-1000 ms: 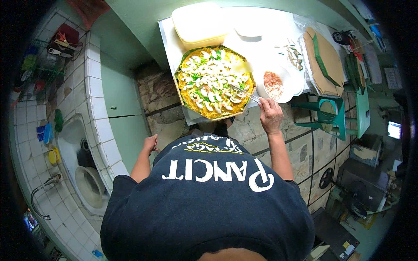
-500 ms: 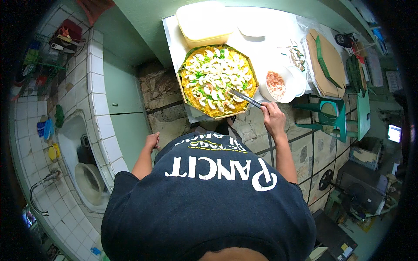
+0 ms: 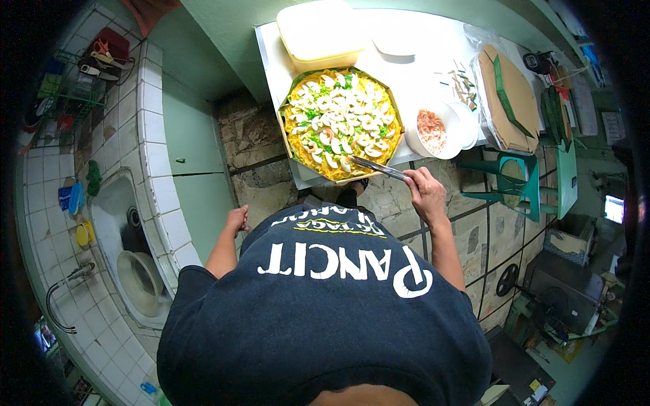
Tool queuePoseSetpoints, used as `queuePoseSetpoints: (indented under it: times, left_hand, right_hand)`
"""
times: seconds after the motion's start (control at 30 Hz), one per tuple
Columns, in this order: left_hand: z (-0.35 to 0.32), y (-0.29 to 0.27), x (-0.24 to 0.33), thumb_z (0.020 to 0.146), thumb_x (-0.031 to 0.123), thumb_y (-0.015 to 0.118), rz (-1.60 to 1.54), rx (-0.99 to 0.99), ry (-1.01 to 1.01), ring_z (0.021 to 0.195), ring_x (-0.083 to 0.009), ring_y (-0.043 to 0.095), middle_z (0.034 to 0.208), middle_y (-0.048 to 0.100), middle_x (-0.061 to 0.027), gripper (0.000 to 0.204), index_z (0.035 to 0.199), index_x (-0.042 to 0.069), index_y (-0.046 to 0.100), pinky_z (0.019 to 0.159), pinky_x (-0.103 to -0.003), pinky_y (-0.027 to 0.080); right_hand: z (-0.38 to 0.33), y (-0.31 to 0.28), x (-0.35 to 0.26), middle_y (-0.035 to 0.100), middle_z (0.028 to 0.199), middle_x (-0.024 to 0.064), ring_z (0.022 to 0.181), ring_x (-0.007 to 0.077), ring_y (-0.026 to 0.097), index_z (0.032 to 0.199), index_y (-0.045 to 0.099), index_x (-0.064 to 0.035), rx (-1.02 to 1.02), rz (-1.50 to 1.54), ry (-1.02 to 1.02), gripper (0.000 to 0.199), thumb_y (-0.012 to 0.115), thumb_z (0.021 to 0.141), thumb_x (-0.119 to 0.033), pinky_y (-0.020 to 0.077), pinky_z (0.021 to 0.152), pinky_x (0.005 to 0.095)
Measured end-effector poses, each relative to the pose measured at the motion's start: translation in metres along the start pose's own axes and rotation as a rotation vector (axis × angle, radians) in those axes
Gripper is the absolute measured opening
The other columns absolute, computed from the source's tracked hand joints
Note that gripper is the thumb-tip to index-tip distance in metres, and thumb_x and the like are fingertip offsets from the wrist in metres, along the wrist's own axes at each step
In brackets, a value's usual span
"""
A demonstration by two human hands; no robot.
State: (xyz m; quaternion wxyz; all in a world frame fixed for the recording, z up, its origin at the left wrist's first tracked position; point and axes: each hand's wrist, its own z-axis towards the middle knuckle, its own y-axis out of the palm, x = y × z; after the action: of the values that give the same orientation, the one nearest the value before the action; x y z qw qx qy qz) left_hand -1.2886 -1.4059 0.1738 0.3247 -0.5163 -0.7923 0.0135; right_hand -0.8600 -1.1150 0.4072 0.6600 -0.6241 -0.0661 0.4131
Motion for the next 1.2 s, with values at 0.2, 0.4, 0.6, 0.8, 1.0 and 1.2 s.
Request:
queuePoseSetpoints:
  times: [0.2,0.4,0.6,0.8,1.0,1.2]
  left_hand:
    - [0.002,0.004,0.003,0.092,0.042,0.057,-0.01,-0.012,-0.001,0.041,-0.0114,0.039,0.054,0.044,0.0023,0.038,0.069,0.011,0.053,0.044,-0.032,0.048]
    - [0.007,0.003,-0.002,0.091,0.041,0.057,0.038,-0.005,0.017,0.042,-0.0128,0.04,0.054,0.044,0.0019,0.037,0.068,0.012,0.053,0.046,-0.033,0.049]
    - [0.005,0.005,-0.001,0.091,0.04,0.057,0.123,-0.015,0.098,0.042,-0.0126,0.04,0.054,0.045,0.0018,0.036,0.068,0.012,0.054,0.045,-0.034,0.049]
    - [0.005,0.005,0.017,0.091,0.04,0.058,0.071,-0.012,0.087,0.042,-0.0121,0.04,0.054,0.045,0.0019,0.037,0.068,0.012,0.054,0.046,-0.034,0.049]
    - [-0.006,0.012,0.03,0.091,0.04,0.059,0.119,0.03,0.077,0.042,-0.0124,0.042,0.053,0.046,0.0017,0.038,0.066,0.011,0.054,0.047,-0.034,0.05]
    - [-0.008,0.01,0.024,0.09,0.039,0.059,0.116,0.014,0.083,0.043,-0.0123,0.043,0.053,0.046,0.0018,0.037,0.066,0.012,0.055,0.046,-0.034,0.05]
  right_hand:
    - [0.011,0.021,-0.012,0.062,0.087,0.0068,0.075,0.029,0.063,0.096,0.065,-0.0113,-0.002,-0.036,-0.101,0.015,0.059,0.089,-0.023,0.0503,0.064,0.0389]
    - [0.012,-0.016,0.034,0.062,0.085,0.0102,0.072,0.0286,0.062,0.098,0.067,-0.0057,0.241,0.339,0.099,0.023,0.057,0.092,-0.025,0.0483,0.066,0.037]
    - [0.013,-0.07,0.108,0.061,0.092,0.0116,0.084,0.0343,0.063,0.098,0.067,-0.0091,0.224,-0.302,0.455,0.023,0.054,0.091,-0.027,0.0488,0.072,0.0434]
    - [0.019,-0.065,0.11,0.061,0.091,0.0121,0.085,0.0341,0.064,0.09,0.067,-0.0084,0.108,-0.466,0.438,0.02,0.059,0.089,-0.027,0.0506,0.072,0.0458]
    - [0.026,-0.069,0.106,0.061,0.092,0.0109,0.085,0.033,0.064,0.09,0.068,-0.0089,0.046,-0.478,0.425,0.019,0.06,0.088,-0.026,0.0502,0.073,0.0452]
    - [0.024,-0.073,0.11,0.062,0.094,0.0088,0.087,0.0318,0.064,0.091,0.068,-0.0103,0.048,-0.439,0.448,0.018,0.059,0.088,-0.027,0.0502,0.074,0.0451]
